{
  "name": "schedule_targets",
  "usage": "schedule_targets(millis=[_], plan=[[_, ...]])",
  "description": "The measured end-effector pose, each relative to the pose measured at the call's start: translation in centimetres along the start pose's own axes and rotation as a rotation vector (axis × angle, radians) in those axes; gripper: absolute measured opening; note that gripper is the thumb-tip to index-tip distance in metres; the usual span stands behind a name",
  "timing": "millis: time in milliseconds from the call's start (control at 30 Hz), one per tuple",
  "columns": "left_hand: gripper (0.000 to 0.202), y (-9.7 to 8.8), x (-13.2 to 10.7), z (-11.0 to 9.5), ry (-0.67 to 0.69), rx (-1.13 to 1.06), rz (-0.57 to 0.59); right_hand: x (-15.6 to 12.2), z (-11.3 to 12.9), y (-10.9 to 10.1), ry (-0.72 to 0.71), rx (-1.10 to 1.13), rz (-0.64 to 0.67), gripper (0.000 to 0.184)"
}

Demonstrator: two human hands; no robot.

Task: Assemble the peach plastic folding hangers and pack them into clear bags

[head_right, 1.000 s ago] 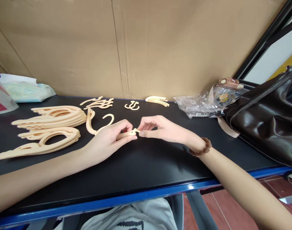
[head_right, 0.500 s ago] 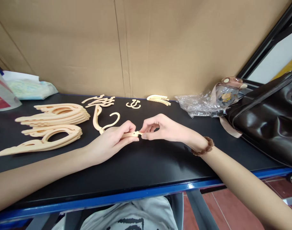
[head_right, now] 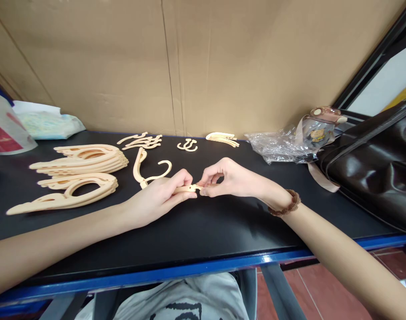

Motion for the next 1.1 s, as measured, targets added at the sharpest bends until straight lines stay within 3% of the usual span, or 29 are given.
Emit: schedule_targets(millis=[667,900,1100], plan=[[0.018,0.4,0.1,0.2,0.007,0.04,0.073,0.0,-0.5,0.8,-0.008,-0.023,0.069,0.021],[0.011,0.4,0.4,0.3,-0.006,-0.003,0.052,-0.4,1.1,0.5,-0.149,-0.348,-0.033,0.007],[0.02,0.1,0.5,0.0,0.023,-0.003,0.043,-0.6,1.4,0.7,-0.181,-0.428,-0.051,0.007]])
Point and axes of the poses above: each hand's wrist, its own x-axis towards the middle knuckle, its own y-axis out of the palm, z = x × y, the point moved 4 cm from there along x, towards the middle knuckle, and after that the axes turned 9 degrees about -z, right-handed, at the moved point
